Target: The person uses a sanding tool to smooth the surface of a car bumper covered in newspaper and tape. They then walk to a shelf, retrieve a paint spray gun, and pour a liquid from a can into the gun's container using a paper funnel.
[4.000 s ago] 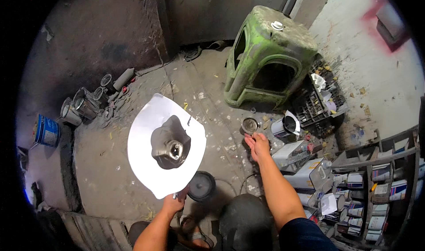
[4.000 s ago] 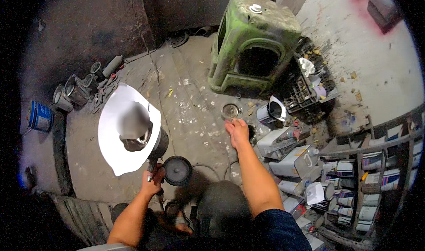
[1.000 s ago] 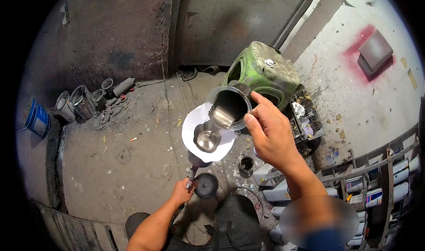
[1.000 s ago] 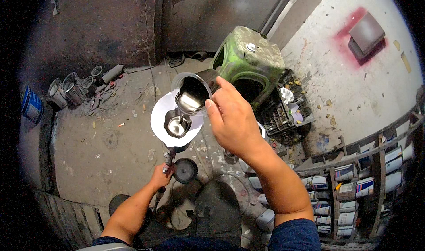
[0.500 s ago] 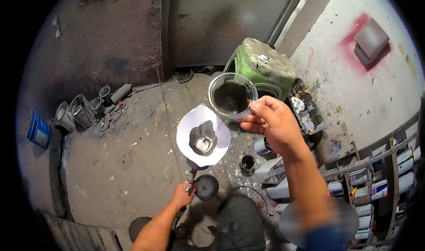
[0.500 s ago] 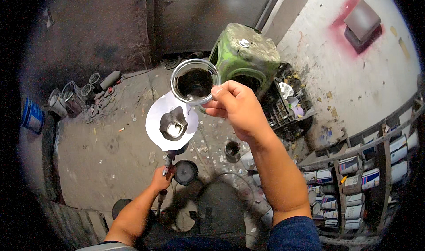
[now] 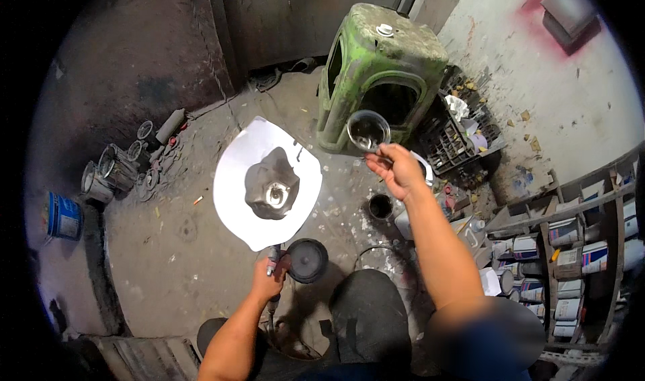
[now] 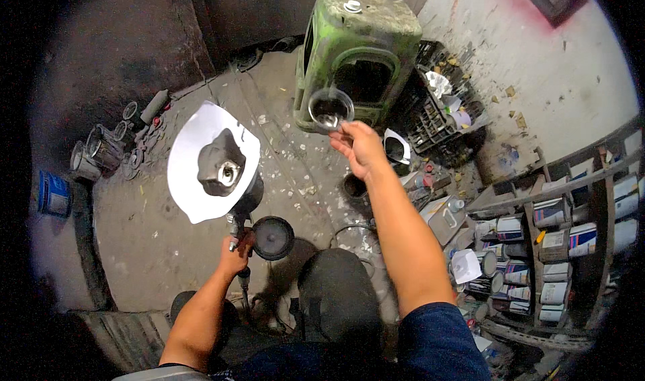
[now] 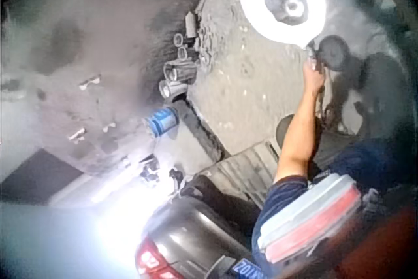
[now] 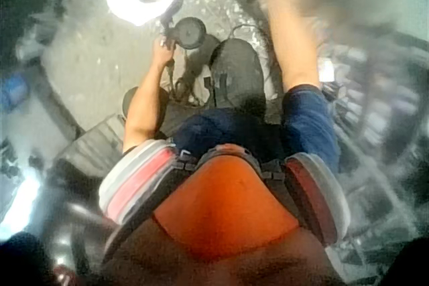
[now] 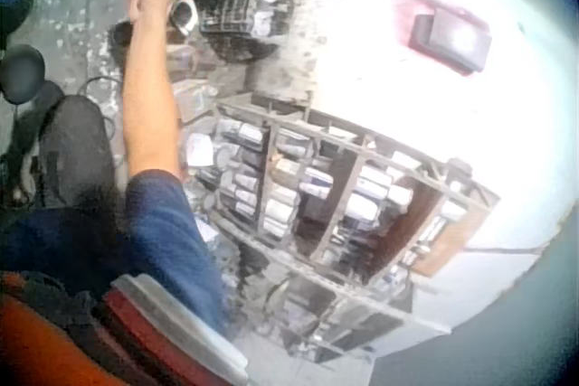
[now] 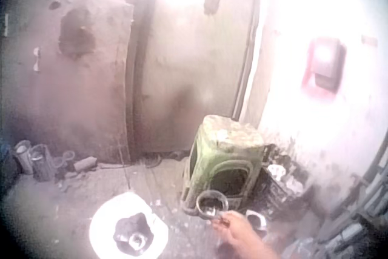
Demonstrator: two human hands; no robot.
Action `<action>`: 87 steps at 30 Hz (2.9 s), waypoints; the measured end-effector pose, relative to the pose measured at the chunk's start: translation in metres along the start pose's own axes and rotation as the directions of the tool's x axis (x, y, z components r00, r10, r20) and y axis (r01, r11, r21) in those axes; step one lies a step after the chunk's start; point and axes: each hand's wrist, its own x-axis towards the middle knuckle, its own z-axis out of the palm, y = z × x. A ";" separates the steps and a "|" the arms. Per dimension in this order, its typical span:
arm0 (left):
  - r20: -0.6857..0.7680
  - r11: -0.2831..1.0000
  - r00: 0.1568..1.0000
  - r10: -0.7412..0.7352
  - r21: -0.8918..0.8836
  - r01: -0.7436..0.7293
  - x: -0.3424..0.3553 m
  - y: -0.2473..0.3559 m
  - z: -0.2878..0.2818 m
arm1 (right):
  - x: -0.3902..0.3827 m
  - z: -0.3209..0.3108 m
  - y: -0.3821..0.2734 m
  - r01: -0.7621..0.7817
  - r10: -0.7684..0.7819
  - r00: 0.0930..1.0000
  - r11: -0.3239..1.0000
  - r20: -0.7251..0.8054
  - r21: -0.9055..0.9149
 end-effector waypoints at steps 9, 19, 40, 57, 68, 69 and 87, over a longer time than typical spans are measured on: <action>0.022 0.992 0.999 -0.041 0.118 0.038 -0.023 -0.008 -0.012 | 0.050 -0.089 0.227 -0.037 0.067 0.918 0.996 -0.392 0.084; -0.117 0.998 0.993 0.015 0.062 -0.008 -0.048 -0.013 -0.016 | 0.053 -0.092 0.297 -0.022 0.155 0.865 0.962 -0.477 0.272; -0.061 0.996 0.995 0.083 -0.034 -0.085 -0.020 0.000 -0.013 | -0.158 0.121 -0.042 0.911 -0.379 0.406 0.243 0.832 -0.334; -0.110 0.995 0.990 0.093 0.032 -0.090 -0.012 0.010 -0.020 | -0.177 0.161 -0.068 0.901 -0.347 0.407 0.004 0.845 -0.433; -0.099 0.992 0.987 0.123 0.002 -0.124 -0.004 -0.019 -0.012 | -0.165 0.141 -0.061 0.875 -0.387 0.471 0.090 0.793 -0.476; -0.094 0.993 0.989 0.114 -0.009 -0.116 -0.003 -0.023 -0.012 | -0.163 0.139 -0.062 0.871 -0.378 0.479 0.097 0.792 -0.481; 0.033 0.998 0.999 -0.038 -0.045 0.039 0.010 0.005 0.003 | -0.116 0.019 -0.044 0.465 -0.451 0.871 0.629 0.195 -0.623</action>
